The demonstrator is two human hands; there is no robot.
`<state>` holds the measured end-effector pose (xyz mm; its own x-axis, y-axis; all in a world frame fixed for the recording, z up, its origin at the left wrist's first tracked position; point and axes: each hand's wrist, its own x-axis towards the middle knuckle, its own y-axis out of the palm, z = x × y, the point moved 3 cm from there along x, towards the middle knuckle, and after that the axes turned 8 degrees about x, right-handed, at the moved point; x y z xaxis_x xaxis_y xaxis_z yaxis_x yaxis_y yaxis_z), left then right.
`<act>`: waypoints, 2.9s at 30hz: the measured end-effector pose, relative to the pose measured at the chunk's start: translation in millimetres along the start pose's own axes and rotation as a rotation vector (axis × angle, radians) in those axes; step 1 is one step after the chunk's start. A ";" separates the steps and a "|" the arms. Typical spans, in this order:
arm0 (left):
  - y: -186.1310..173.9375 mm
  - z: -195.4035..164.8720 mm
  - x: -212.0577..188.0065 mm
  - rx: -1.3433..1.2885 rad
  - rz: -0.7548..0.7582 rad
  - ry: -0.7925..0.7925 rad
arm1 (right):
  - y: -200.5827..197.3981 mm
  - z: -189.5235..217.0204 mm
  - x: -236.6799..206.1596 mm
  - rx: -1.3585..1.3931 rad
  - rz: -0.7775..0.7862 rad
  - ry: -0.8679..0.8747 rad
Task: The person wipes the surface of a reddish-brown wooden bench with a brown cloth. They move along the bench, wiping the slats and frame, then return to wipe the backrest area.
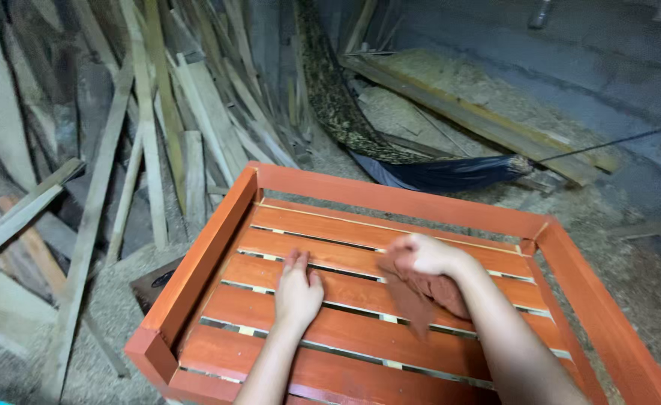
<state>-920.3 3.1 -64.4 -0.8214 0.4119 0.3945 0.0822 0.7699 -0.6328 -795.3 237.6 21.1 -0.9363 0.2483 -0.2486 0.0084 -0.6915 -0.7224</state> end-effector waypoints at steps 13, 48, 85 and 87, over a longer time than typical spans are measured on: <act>-14.6 -67.4 -17.7 -0.341 -0.260 -0.008 | 31.5 45.9 -21.3 1.076 -0.186 -0.259; -6.1 -86.1 -8.9 -1.306 0.236 -0.422 | 54.0 6.1 -55.1 0.812 -0.342 -0.173; 38.9 -120.2 -41.9 -1.454 0.699 -0.576 | 4.1 20.1 -77.1 0.958 -0.238 -0.247; 39.3 -124.4 -43.8 -1.522 0.775 -0.609 | 1.8 28.2 -75.4 0.954 -0.250 -0.236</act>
<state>-810.8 76.0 -23.6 -0.3903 0.9076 -0.1545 0.6058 0.3795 0.6993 -734.6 198.5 56.7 -0.9191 0.3912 0.0474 -0.3848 -0.9169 0.1064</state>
